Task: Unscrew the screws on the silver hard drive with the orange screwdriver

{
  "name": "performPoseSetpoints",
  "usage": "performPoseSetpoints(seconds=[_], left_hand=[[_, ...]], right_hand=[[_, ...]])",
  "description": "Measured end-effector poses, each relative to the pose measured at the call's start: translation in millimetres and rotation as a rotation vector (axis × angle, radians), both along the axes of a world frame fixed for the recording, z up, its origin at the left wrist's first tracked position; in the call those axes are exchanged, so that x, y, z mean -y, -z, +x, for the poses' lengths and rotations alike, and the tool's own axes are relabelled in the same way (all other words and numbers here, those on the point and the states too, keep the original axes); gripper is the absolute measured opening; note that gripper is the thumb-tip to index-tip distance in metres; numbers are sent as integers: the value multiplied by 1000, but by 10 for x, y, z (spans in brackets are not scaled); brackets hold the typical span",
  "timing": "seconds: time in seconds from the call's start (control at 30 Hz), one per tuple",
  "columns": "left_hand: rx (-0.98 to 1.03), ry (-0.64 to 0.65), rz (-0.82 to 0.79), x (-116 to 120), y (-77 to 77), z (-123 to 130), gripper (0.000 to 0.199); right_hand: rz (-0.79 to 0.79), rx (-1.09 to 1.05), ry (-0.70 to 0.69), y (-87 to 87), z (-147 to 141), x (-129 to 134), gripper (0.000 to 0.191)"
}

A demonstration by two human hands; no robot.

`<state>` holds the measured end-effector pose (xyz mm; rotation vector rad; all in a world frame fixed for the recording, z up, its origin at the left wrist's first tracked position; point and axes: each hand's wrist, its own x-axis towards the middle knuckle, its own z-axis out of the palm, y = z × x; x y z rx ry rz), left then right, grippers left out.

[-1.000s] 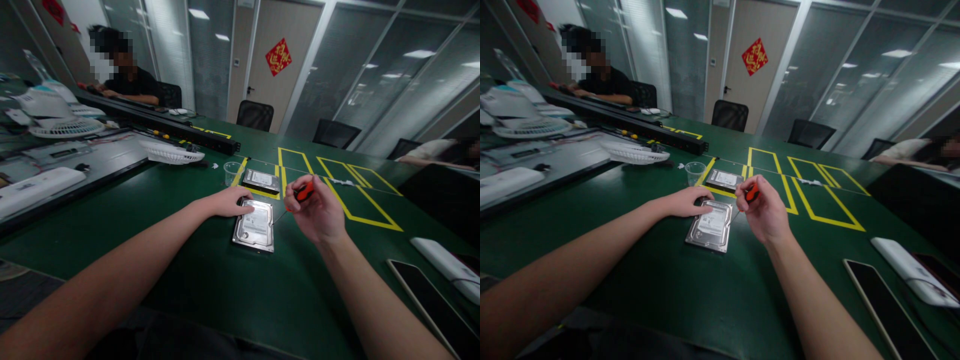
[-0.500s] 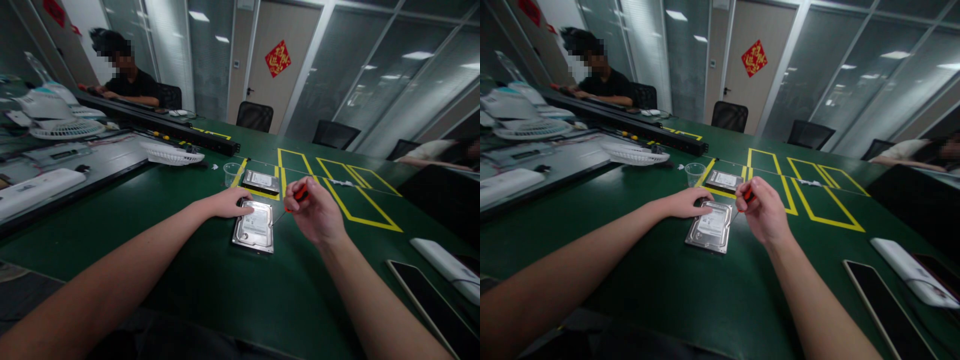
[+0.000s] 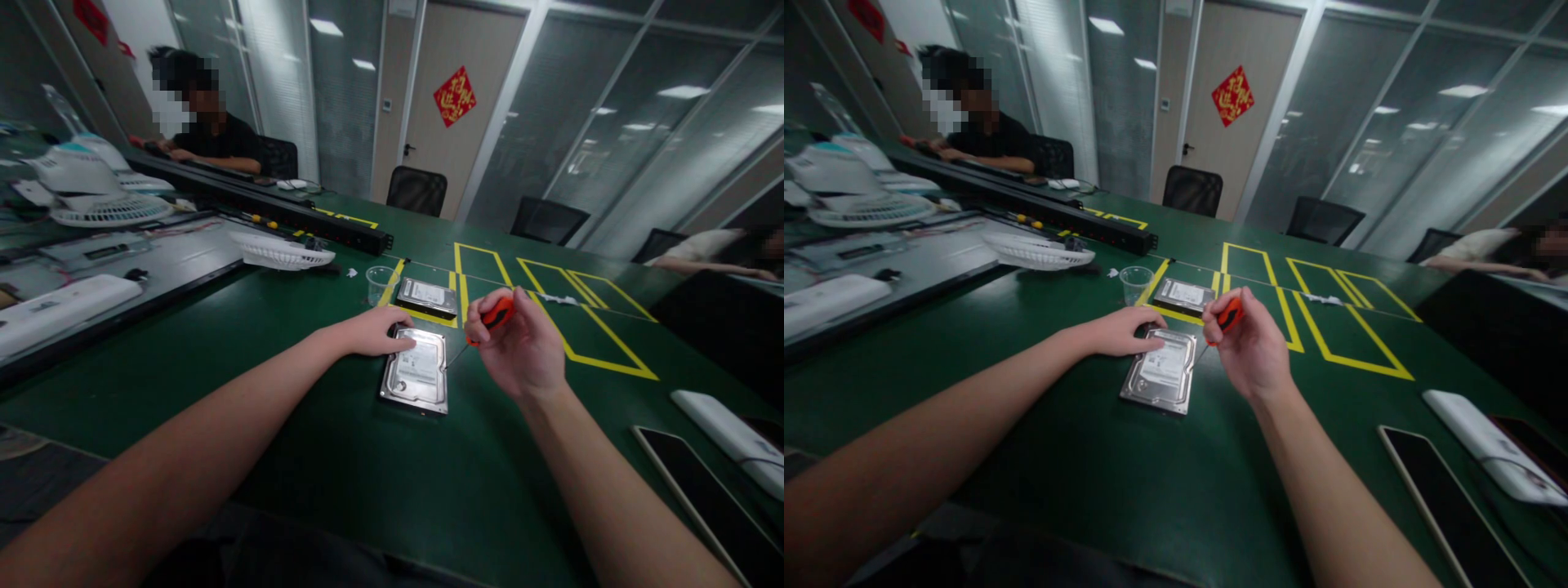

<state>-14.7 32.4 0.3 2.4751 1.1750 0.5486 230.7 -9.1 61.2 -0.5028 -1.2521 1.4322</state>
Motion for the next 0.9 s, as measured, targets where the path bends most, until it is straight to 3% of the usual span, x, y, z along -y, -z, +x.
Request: performPoseSetpoints(seconds=[0.6,0.9], left_hand=[[6,-2,-5,-20,28,-16,45],[7,-6,-1,-14,25,-8,44]], right_hand=[[25,58,19,-15,-1,50,19],[19,50,36,5,9,20,32]])
